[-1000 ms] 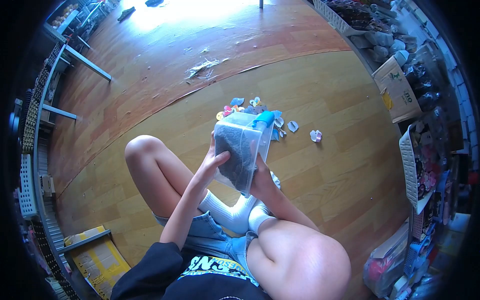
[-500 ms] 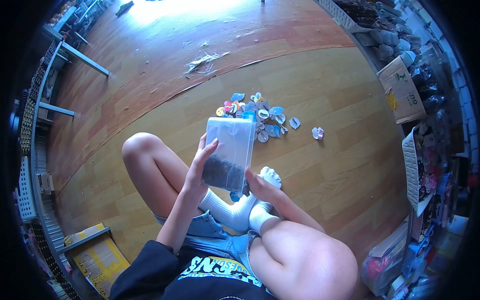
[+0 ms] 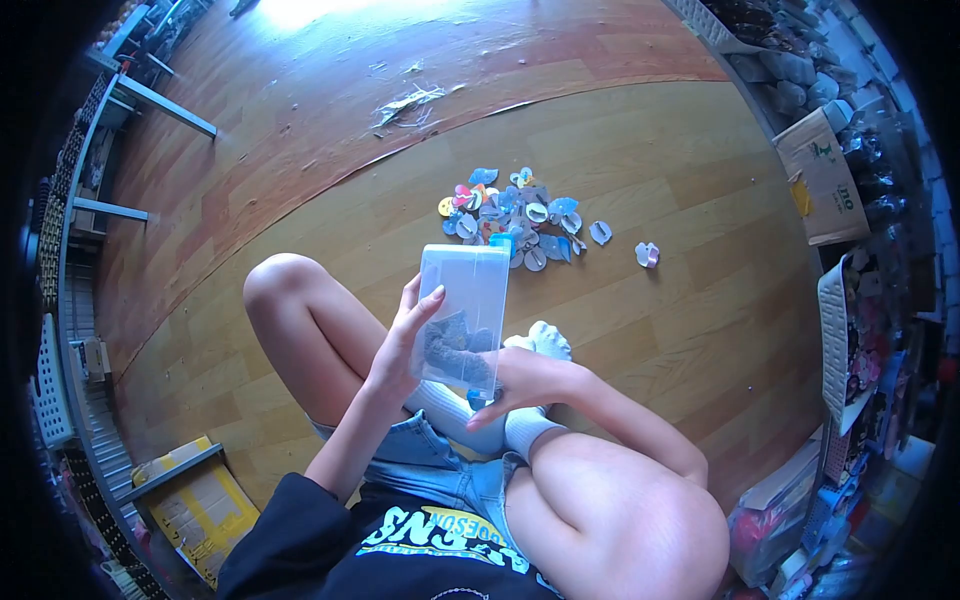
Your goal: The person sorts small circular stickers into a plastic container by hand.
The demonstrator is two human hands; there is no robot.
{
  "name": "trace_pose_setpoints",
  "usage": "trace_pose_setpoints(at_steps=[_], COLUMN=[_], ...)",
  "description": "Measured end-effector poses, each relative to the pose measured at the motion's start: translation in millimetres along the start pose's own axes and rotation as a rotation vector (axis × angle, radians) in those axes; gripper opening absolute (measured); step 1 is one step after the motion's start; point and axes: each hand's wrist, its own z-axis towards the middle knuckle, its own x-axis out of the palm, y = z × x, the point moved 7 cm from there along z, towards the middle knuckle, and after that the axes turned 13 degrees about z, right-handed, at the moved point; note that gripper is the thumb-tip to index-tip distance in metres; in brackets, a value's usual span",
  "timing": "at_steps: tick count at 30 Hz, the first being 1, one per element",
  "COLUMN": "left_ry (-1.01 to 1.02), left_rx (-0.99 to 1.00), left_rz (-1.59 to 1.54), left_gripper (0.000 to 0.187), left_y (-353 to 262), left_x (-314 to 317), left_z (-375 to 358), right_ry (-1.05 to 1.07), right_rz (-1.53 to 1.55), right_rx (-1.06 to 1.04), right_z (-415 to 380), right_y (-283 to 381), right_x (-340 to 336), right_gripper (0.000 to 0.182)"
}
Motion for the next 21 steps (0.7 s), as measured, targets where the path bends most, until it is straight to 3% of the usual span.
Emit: trace_pose_setpoints(at_steps=[2,3,4,6,8,9,11,12,15,19,21], left_ry=[-0.016,-0.034,-0.035,-0.229,-0.338,-0.385,-0.443,-0.453,-0.506,-0.502,-0.565], left_rx=[0.002,0.011,0.014,0.157,0.212,0.238,0.322,0.385,0.420,0.432,0.415], left_rz=[-0.044,-0.088,-0.088,0.073,0.147,0.187,0.242,0.253,0.260,0.186,0.244], left_gripper=[0.088,0.087,0.087,0.084,0.082,0.081,0.080,0.079,0.078,0.077,0.076], left_y=[-6.9,-10.1,-11.1,-20.6,-15.4,-15.1,-18.0,-21.0,-23.2,-25.4,-23.5], left_x=[-1.4,-3.7,-6.7,-26.5,-35.2,-35.2,-29.9,-24.5,-21.2,-22.8,-24.2], left_z=[-1.5,-1.6,-0.9,0.5,4.4,3.7,1.4,0.2,0.5,1.1,-0.6], right_ry=[-0.143,-0.142,-0.272,-0.397,-0.776,-0.781,-0.953,-0.951,-0.838,-0.736,-0.860], right_rz=[-0.032,-0.032,0.097,0.223,-0.019,-0.015,-0.390,-0.527,-0.649,-0.754,-0.736], right_rx=[-0.202,-0.203,-0.130,-0.059,-0.257,-0.254,-0.398,-0.382,-0.313,-0.445,-0.403], right_z=[-6.7,-15.1,-27.2,-35.2,-53.7,-47.0,-32.9,-21.5,-1.8,-0.5,-1.1], right_y=[16.0,15.8,10.3,8.5,34.2,37.4,65.1,67.7,51.5,52.7,58.9], right_x=[-15.5,-22.7,-42.5,-56.4,-70.0,-65.1,-51.0,-48.5,-37.6,-29.0,-50.5], right_gripper=[0.058,0.058,0.052,0.047,0.038,0.038,0.035,0.043,0.046,0.039,0.035])
